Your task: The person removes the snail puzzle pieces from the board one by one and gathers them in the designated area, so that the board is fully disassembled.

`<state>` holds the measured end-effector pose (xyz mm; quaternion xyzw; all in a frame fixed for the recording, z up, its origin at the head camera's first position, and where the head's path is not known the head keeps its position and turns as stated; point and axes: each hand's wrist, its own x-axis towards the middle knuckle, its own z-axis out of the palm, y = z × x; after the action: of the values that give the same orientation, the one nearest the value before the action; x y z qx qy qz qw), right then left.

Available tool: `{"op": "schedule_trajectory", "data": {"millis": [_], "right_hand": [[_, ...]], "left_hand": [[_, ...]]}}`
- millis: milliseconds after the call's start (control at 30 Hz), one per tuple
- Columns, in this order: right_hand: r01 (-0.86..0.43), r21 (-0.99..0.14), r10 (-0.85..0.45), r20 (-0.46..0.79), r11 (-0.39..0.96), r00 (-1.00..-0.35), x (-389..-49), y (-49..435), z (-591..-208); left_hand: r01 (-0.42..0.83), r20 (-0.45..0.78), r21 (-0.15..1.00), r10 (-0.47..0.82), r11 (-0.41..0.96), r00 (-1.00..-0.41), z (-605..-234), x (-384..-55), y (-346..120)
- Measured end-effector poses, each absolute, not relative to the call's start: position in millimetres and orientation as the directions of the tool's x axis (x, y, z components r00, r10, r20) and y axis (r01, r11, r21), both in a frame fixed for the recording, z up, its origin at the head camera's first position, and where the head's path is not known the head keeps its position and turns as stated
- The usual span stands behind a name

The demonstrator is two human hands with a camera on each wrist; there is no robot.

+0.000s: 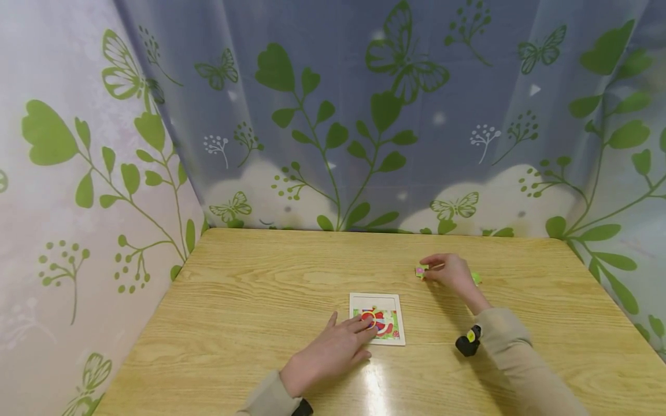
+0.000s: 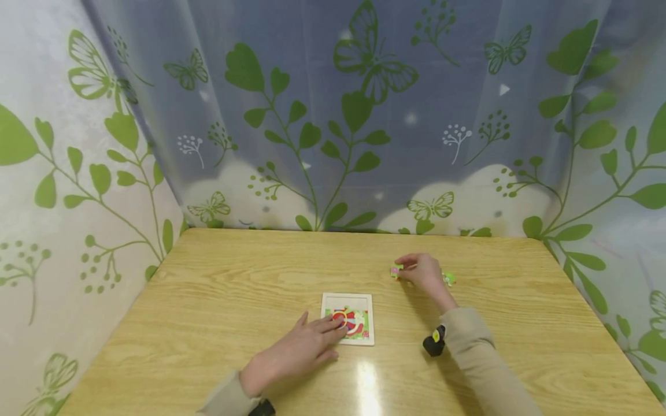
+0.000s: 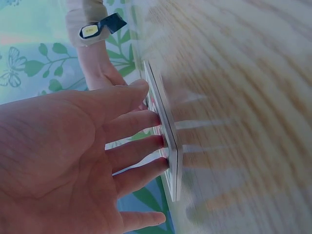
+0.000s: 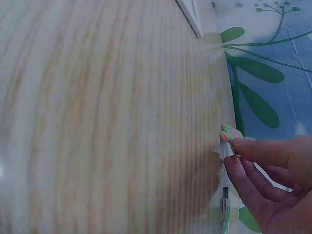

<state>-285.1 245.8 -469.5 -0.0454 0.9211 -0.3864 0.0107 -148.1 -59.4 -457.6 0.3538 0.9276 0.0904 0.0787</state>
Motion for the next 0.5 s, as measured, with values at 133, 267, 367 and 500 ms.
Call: {"op": "schedule_trajectory", "data": {"millis": [133, 267, 367, 500], "right_hand": [[-0.073, -0.701, -0.102, 0.0, 0.71, -0.995, -284.8, 244.2, -470.1], [-0.068, -0.683, -0.098, -0.005, 0.727, -0.995, -284.0, 242.7, -468.8], [-0.093, -0.654, -0.098, 0.03, 0.751, -0.995, -283.3, 242.4, -466.5], [-0.127, -0.651, -0.087, 0.094, 0.748, -0.992, -282.6, 242.7, -463.0]], "left_hand": [[0.646, -0.076, 0.228, 0.675, 0.728, -0.734, -456.8, -147.5, -59.2], [0.645, -0.076, 0.228, 0.674, 0.729, -0.735, -457.0, -147.7, -58.9], [0.643, -0.079, 0.226, 0.672, 0.732, -0.737, -457.8, -148.1, -58.9], [0.643, -0.082, 0.219, 0.67, 0.734, -0.737, -458.1, -148.9, -59.2]]}}
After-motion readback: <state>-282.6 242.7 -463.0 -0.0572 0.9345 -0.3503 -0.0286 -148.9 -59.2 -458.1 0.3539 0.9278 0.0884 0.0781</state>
